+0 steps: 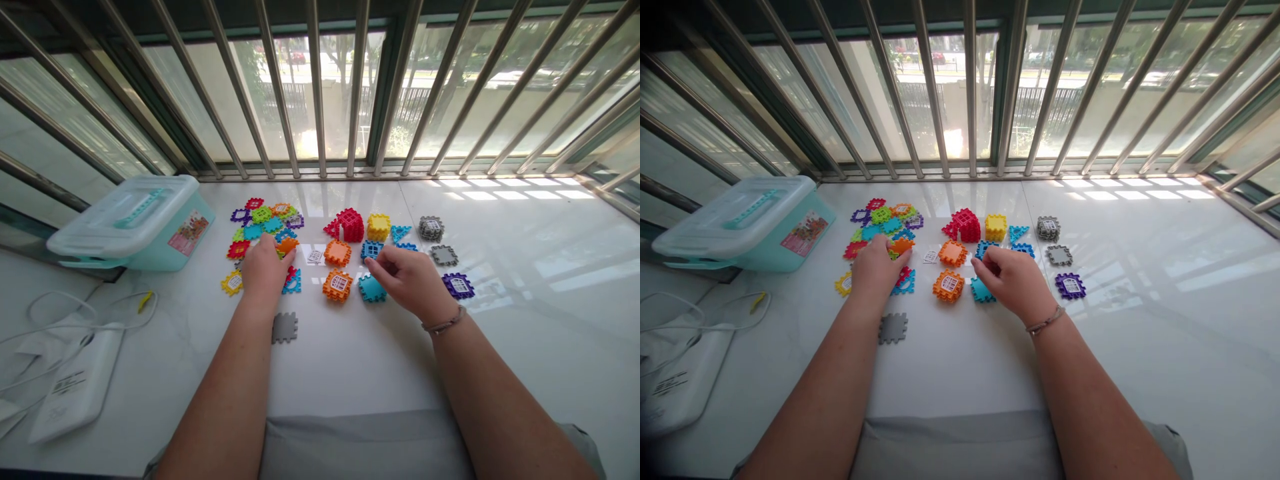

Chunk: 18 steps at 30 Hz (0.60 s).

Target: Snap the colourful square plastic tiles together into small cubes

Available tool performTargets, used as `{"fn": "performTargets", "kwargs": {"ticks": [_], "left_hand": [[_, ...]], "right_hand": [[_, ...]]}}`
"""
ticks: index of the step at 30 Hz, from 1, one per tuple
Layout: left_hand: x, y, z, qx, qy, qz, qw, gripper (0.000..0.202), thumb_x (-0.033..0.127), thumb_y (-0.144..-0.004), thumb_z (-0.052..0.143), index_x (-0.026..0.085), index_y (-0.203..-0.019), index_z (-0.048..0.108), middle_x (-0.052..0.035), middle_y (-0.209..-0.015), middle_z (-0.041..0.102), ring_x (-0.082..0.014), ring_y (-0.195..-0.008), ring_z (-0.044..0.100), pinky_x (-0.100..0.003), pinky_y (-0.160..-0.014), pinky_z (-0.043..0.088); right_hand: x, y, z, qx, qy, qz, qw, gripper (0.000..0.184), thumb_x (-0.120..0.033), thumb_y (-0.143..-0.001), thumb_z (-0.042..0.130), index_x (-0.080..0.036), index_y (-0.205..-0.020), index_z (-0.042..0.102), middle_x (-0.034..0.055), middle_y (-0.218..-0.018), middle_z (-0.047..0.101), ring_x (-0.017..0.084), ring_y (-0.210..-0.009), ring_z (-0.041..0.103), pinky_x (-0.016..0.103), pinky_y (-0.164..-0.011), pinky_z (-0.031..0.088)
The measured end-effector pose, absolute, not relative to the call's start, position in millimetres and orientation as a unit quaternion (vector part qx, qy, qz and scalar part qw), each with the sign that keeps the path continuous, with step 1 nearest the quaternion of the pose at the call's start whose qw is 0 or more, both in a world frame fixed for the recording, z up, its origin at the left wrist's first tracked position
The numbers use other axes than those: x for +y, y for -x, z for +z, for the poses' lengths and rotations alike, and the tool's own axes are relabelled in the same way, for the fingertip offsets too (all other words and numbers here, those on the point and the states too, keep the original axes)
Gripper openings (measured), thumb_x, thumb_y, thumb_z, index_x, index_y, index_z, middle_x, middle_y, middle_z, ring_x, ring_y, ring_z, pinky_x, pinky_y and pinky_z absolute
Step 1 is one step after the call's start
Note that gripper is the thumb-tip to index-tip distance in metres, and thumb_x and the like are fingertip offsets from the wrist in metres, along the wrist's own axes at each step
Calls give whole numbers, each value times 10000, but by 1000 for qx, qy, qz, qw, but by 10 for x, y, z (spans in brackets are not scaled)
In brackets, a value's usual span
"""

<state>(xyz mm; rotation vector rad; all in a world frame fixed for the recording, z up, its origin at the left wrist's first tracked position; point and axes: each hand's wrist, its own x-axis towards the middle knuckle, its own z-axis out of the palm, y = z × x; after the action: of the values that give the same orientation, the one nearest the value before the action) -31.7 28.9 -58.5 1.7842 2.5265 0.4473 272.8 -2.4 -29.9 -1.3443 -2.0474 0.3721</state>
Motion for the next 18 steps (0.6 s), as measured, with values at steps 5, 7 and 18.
{"fn": "performTargets", "kwargs": {"ticks": [5, 7, 18], "left_hand": [[292, 260, -531, 799, -581, 157, 7, 286, 455, -985, 638, 245, -1179, 624, -120, -1092, 797, -361, -1058, 758, -412, -854, 537], [288, 232, -511, 792, -588, 166, 2, 265, 445, -988, 621, 248, -1165, 621, -110, -1073, 792, -344, -1028, 755, -399, -830, 521], [201, 106, -269, 736, -593, 320, 69, 286, 452, -967, 595, 265, -815, 442, 14, -717, 565, -193, -687, 508, -327, -675, 353]], "right_hand": [[-21, -2729, -292, -781, 515, 138, 325, 415, -473, -1049, 671, -250, -725, 538, -37, -569, 521, 145, -542, 446, 302, -590, 340], [-19, -2731, -288, -782, 514, 136, 325, 413, -468, -1049, 670, -250, -725, 537, -34, -573, 531, 145, -544, 455, 300, -591, 343], [-36, -2715, -268, -785, 513, 133, 320, 412, -463, -1049, 662, -248, -722, 537, -29, -577, 539, 144, -544, 453, 308, -595, 339]]}}
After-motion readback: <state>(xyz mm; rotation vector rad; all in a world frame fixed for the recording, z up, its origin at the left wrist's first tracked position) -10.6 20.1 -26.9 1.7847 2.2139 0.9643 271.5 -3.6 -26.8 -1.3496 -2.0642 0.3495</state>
